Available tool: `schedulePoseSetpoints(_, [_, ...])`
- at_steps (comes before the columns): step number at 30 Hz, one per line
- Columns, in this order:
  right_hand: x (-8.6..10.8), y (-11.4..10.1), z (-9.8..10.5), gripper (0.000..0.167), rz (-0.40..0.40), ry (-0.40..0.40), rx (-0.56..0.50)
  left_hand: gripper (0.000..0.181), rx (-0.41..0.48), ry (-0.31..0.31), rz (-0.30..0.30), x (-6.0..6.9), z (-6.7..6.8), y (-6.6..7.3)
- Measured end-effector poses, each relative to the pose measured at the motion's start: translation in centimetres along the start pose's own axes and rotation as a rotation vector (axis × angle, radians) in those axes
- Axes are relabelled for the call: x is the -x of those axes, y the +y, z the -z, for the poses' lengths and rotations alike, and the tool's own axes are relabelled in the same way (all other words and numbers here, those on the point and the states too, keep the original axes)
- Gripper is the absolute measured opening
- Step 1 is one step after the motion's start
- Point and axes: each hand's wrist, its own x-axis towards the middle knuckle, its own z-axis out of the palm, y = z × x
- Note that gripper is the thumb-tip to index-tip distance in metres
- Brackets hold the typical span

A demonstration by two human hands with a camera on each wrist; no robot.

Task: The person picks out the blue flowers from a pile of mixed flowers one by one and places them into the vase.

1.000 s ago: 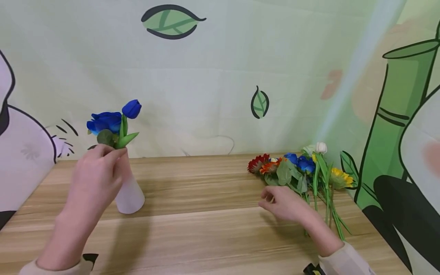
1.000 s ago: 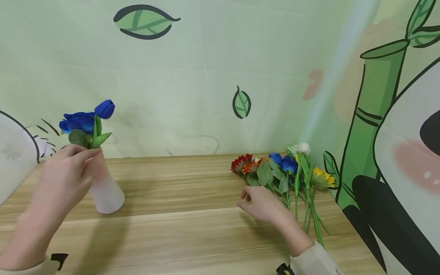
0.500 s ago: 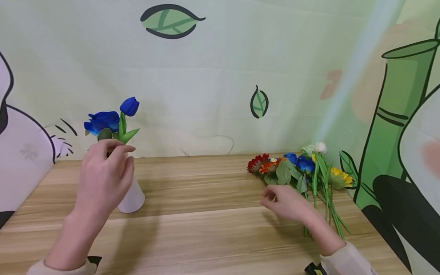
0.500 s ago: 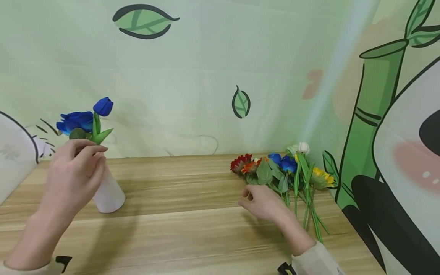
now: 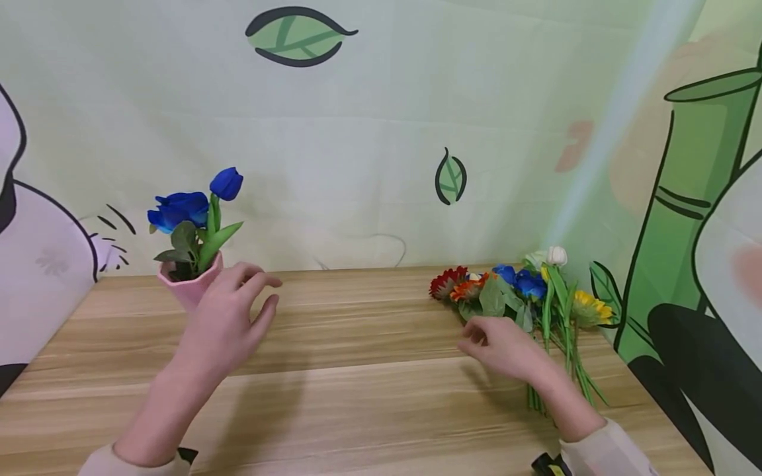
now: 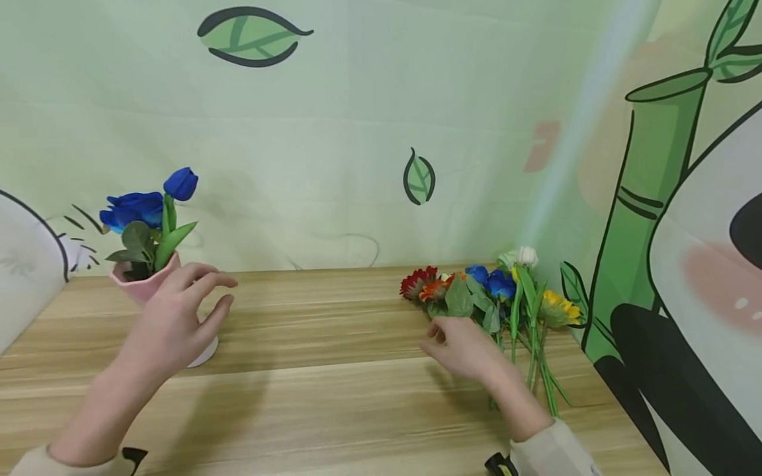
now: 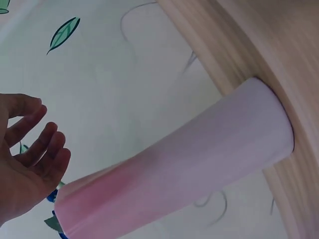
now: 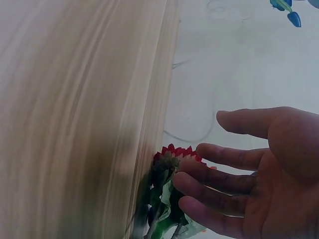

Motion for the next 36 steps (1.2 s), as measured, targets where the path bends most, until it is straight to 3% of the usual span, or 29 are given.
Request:
schedulePoseSetpoints(11, [0.4,0.4,0.4,0.023,-0.023,0.019,0.003,0.016,0.045,-0.238,0.159,1.4,-2.6,-0.3])
schedulePoseSetpoints(15, [0.5,0.7,0.5,0.021,-0.035,0.034,0.013,0.017,0.049,-0.309,0.190,1.9,-3.4,-0.6])
schedulePoseSetpoints(29, [1.0,1.8,1.4,0.020,-0.077,0.099,0.072,0.014,0.058,-0.365,0.192,2.6,-3.5,-1.4])
schedulePoseSetpoints(36, [1.1,2.5,2.6,0.028,-0.128,0.108,0.135,0.015,0.067,-0.403,0.206,2.5,-3.4,-1.6])
